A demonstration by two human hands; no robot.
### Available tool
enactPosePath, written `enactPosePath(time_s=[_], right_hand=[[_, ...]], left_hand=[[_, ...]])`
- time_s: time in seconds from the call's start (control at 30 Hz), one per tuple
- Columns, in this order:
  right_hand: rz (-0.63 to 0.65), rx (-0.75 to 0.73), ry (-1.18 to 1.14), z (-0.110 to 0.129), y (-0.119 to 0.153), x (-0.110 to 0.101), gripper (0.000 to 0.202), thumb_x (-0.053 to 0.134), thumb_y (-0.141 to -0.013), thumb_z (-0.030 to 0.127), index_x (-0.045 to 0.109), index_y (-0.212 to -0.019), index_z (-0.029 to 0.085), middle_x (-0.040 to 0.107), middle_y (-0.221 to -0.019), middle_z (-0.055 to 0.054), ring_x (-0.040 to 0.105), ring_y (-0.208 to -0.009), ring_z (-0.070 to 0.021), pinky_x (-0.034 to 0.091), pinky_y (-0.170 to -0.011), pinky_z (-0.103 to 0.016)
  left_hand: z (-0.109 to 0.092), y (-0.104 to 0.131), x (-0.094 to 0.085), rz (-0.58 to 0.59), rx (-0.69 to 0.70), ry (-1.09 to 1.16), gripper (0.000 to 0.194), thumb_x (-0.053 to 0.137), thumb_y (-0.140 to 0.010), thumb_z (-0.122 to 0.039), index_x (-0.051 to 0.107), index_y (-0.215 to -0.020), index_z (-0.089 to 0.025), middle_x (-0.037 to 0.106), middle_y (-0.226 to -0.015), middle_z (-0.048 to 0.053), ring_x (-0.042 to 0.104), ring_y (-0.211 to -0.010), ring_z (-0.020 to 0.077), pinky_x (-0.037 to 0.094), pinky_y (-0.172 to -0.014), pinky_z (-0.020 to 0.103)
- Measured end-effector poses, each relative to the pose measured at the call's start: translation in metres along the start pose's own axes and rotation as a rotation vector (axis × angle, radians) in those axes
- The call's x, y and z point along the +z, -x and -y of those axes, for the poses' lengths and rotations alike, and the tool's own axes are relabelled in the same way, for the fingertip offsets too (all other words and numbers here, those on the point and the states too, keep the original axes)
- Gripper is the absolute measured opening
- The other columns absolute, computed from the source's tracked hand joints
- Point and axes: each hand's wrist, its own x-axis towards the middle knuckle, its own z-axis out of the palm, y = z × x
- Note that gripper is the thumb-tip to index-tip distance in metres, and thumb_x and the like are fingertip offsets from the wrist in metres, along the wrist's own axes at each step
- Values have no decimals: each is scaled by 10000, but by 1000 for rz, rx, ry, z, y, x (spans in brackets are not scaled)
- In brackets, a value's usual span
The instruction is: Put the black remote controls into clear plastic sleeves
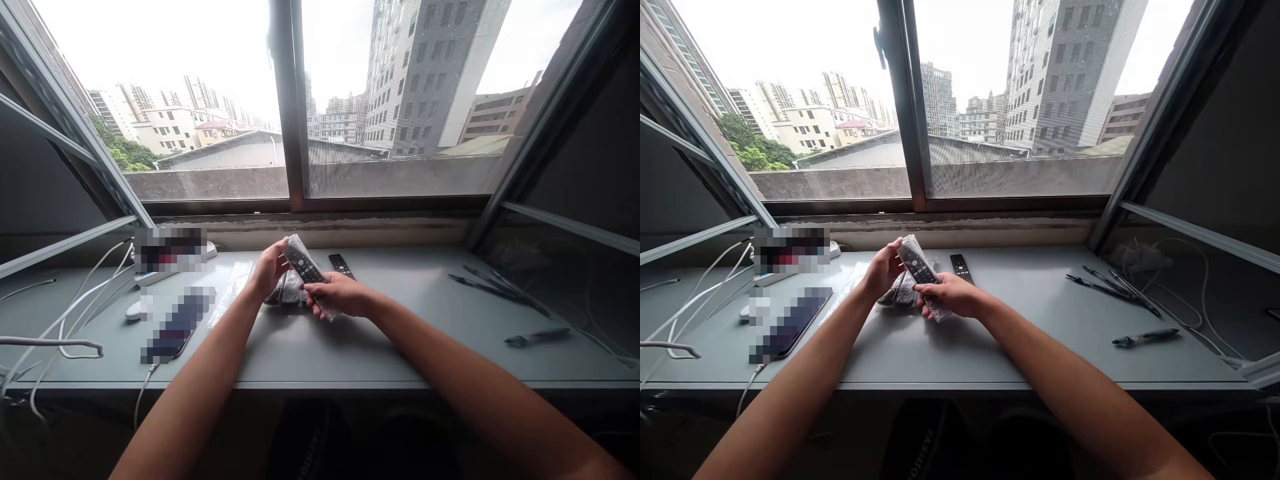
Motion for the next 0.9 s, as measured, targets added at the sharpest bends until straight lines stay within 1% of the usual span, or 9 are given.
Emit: enactPosePath(time_s=[0.07, 0.13, 0.2, 0.3, 0.4, 0.5, 0.6, 0.73, 0.9], right_hand=[[52, 36, 13, -1, 0, -1, 454, 981, -801, 471, 728, -949, 124, 779, -844, -90, 752, -654, -183, 654, -598, -289], [85, 58, 21, -2, -1, -2, 457, 968, -822, 485, 735, -936, 109, 795, -883, -121, 777, -702, -195, 680, -667, -306], [89, 60, 23, -3, -1, -1, 466, 959, -839, 497, 732, -956, 107, 807, -928, -144, 796, -744, -211, 695, -710, -325], [78, 38, 12, -3, 0, 1, 461, 954, -852, 490, 704, -998, 131, 812, -960, -135, 806, -770, -220, 703, -727, -346], [86, 15, -11, -2, 1, 3, 479, 962, -839, 483, 687, -1027, 139, 805, -945, -108, 797, -744, -212, 694, -697, -335], [104, 18, -27, -1, 1, 3, 494, 963, -830, 487, 698, -1038, 125, 805, -916, -106, 788, -720, -210, 687, -685, -335], [128, 49, -7, 1, 2, 3, 474, 925, -875, 502, 728, -999, 89, 807, -860, -135, 793, -722, -212, 684, -729, -328], [88, 52, -4, 2, 2, 4, 438, 934, -876, 465, 739, -967, 83, 807, -870, -138, 801, -732, -217, 689, -729, -328], [63, -1, -73, 0, 0, 4, 444, 962, -847, 433, 714, -1024, 111, 790, -893, -97, 801, -727, -216, 689, -686, -326]], left_hand=[[3, -4, -3, -88, -26, -27, 545, 835, -818, -661, 762, -1018, -160, 742, -919, 62, 677, -791, 180, 541, -684, 273], [6, -8, -6, -127, -14, -76, 573, 893, -750, -662, 771, -962, -144, 736, -865, 65, 671, -767, 184, 549, -690, 285], [7, -9, -6, -99, 19, -102, 578, 939, -702, -645, 779, -915, -133, 733, -836, 66, 671, -764, 187, 571, -740, 309], [6, -7, -5, -57, 58, -77, 565, 927, -745, -641, 801, -946, -128, 756, -878, 78, 698, -814, 200, 587, -817, 330], [4, -3, -3, -53, 10, -18, 564, 864, -813, -673, 803, -970, -134, 773, -911, 92, 723, -837, 211, 585, -811, 327], [3, -1, -3, -1, -56, -9, 559, 863, -816, -670, 798, -939, -128, 771, -882, 101, 736, -832, 229, 586, -822, 341], [3, -1, -2, 38, -32, -33, 510, 911, -797, -604, 801, -891, -116, 773, -876, 110, 736, -830, 230, 580, -852, 347], [4, -2, -3, 19, 39, -49, 500, 929, -789, -587, 817, -899, -113, 790, -889, 120, 733, -811, 227, 578, -840, 346], [6, 0, -1, 65, -38, -19, 550, 849, -862, -646, 819, -968, -106, 804, -928, 146, 763, -852, 265, 593, -842, 360]])
